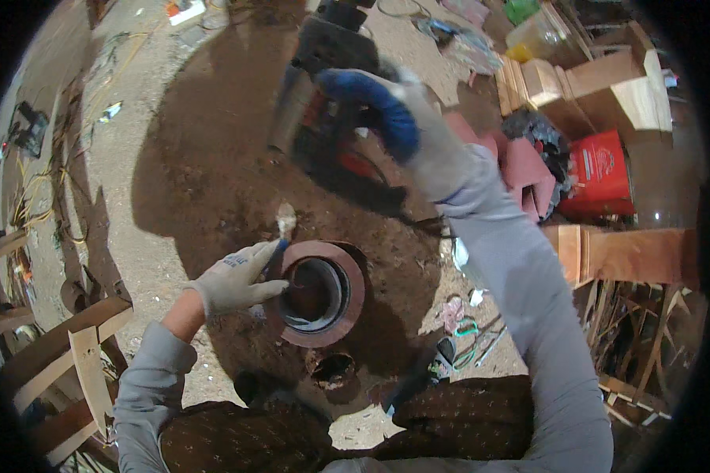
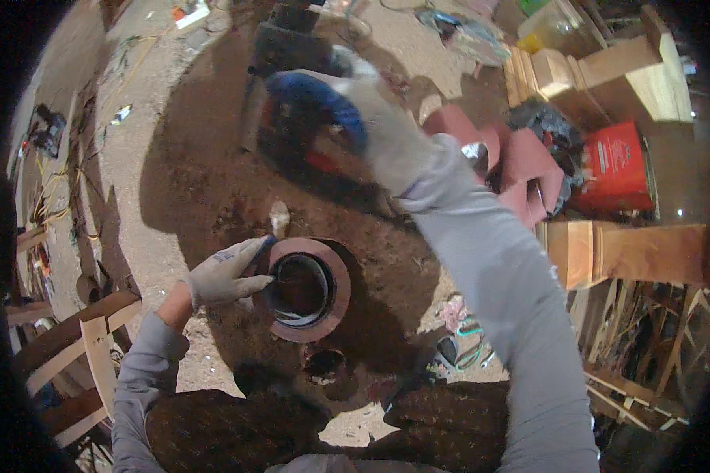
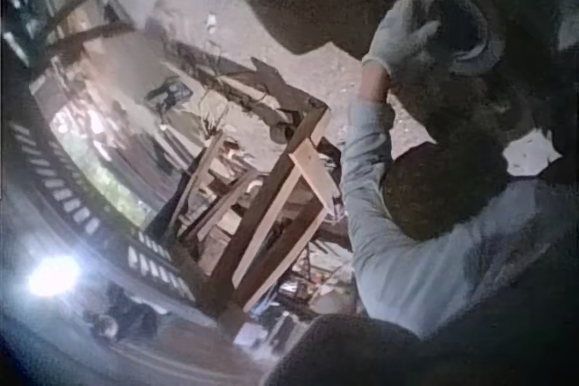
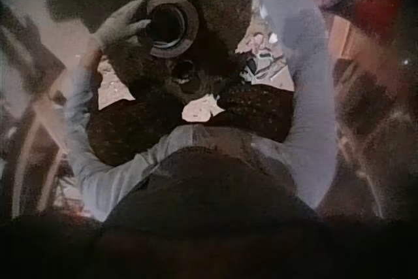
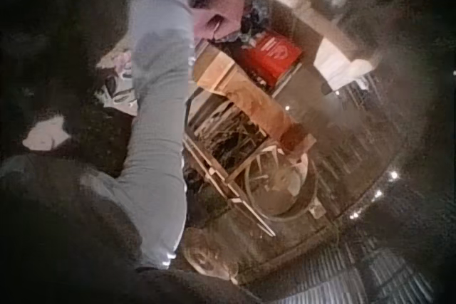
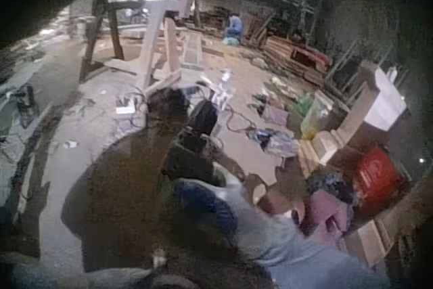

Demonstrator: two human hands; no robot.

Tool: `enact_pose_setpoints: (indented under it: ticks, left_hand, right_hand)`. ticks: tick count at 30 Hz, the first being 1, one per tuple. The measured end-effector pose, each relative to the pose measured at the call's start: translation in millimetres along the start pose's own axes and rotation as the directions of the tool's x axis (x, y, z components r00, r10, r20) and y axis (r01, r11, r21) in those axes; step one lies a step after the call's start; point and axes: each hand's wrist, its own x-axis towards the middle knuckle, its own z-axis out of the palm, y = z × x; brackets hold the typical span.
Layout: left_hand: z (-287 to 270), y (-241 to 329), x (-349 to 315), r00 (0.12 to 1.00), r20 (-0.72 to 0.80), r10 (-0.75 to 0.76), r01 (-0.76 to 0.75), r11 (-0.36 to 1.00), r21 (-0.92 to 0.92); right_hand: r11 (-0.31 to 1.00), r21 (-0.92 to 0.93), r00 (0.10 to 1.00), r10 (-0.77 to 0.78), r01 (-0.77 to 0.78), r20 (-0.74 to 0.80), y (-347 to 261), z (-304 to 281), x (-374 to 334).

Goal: The person uses an angle grinder on a metal roller conveyor, then sits on the floor to cut and prepare sandpaper sheets using scissors. They handle multiple sandpaper pieces and a roll, cutting them into smaller shapes.

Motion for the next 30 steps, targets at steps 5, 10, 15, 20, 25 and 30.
enact_pose_setpoints:
  ticks: [5, 10, 15, 20, 25, 30]
  left_hand:
    - [-46, -18, -43, 0.87, -0.424, -0.253, 0.148, 0.953, -0.265]
    - [-36, -69, -68, 0.725, -0.502, -0.472, -0.108, 0.643, -0.759]
    - [-12, -107, -61, 0.708, -0.548, -0.445, -0.161, 0.654, -0.739]
    - [-7, -118, -67, 0.704, -0.581, -0.409, 0.035, 0.836, -0.547]
    - [-21, -119, -65, 0.73, -0.495, -0.471, 0.449, 0.877, -0.173]
    - [-70, -57, -48, 0.713, -0.66, -0.239, 0.547, 0.778, 0.309]
  right_hand:
    - [0.884, 0.465, 0.99, 0.096, -0.039, -0.101, 59, 89, 70]
    - [0.703, 0.705, 0.937, 0.305, -0.099, -0.173, 149, 173, 94]
    - [0.617, 0.774, 0.8, 0.534, -0.146, -0.274, 241, 174, 89]
    - [0.876, -0.38, 0.953, -0.249, 0.298, 0.174, 221, 126, 65]
    - [0.725, -0.241, 0.714, 0.685, -0.646, 0.147, 145, 41, 47]
    - [0.868, -0.388, 0.95, 0.28, -0.311, -0.135, 6, -93, -63]
